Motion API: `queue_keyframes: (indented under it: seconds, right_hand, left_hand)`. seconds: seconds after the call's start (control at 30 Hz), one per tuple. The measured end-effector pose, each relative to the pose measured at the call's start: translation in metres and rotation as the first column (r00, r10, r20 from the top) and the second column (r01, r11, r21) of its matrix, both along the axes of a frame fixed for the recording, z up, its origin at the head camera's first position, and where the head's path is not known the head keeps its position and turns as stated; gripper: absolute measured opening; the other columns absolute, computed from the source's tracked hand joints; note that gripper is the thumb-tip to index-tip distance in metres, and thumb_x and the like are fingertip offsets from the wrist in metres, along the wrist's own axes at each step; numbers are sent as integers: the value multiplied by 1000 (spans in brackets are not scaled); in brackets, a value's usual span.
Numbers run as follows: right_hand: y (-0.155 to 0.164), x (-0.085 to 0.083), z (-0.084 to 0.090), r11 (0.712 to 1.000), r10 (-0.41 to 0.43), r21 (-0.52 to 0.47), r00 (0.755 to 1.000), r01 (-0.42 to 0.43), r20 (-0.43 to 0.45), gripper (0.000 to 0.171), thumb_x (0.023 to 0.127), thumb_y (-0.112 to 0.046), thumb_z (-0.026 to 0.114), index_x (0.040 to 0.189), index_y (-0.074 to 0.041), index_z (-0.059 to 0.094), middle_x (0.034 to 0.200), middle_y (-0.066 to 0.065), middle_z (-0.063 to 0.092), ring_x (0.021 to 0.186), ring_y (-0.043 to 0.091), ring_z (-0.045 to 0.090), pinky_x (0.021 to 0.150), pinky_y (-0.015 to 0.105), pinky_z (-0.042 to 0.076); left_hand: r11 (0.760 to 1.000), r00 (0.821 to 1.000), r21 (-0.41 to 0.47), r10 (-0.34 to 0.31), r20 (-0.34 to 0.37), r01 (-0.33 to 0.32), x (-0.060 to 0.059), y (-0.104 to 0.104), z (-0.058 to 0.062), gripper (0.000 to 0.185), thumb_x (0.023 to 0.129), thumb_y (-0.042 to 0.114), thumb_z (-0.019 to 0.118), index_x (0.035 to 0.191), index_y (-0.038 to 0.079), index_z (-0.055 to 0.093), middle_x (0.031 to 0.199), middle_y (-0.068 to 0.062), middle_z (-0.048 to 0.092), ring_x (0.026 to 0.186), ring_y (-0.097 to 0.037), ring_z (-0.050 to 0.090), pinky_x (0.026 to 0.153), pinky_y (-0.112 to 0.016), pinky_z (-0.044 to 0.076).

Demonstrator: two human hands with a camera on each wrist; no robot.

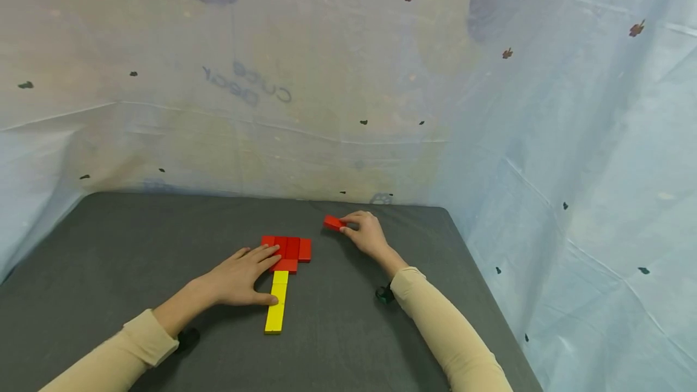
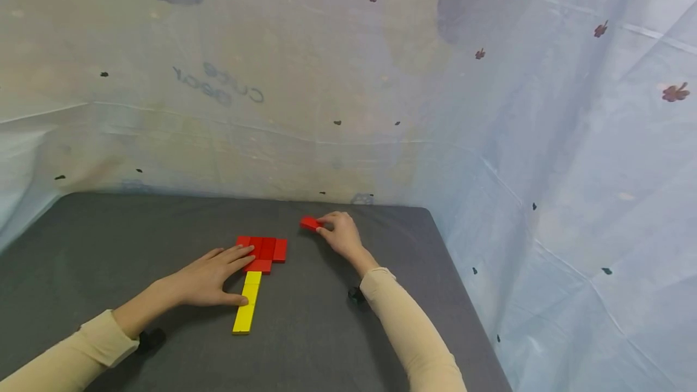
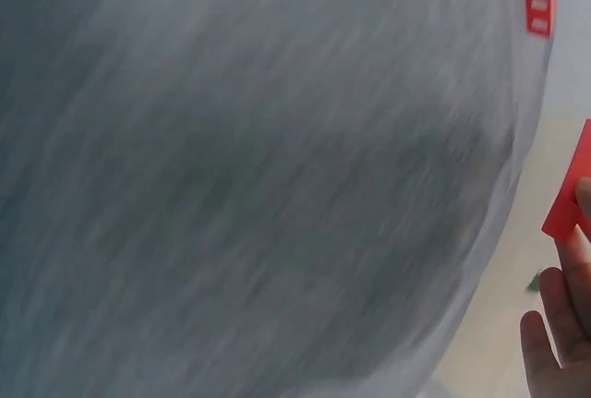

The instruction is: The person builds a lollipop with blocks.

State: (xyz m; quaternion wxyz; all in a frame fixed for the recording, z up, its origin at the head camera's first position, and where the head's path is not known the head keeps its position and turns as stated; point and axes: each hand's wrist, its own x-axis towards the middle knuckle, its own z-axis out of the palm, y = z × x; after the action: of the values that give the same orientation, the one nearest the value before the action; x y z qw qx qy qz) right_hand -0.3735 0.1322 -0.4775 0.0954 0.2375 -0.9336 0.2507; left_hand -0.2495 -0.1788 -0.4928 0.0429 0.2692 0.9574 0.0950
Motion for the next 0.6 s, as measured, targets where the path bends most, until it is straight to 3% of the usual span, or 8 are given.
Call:
queue_keyframes:
  seconds: [0.6]
  right_hand:
    - [-68,6,1,993,106,42,994,-108,40,26,89,-27,67,114,-20,71,117,0,64,112,20,53,98,40,43]
  left_hand:
    - [999,999,-27,28,30,-27,-2,2,2,103,70,80,55,148,14,36,154,-8,29,140,-29,28,110,-60,18]
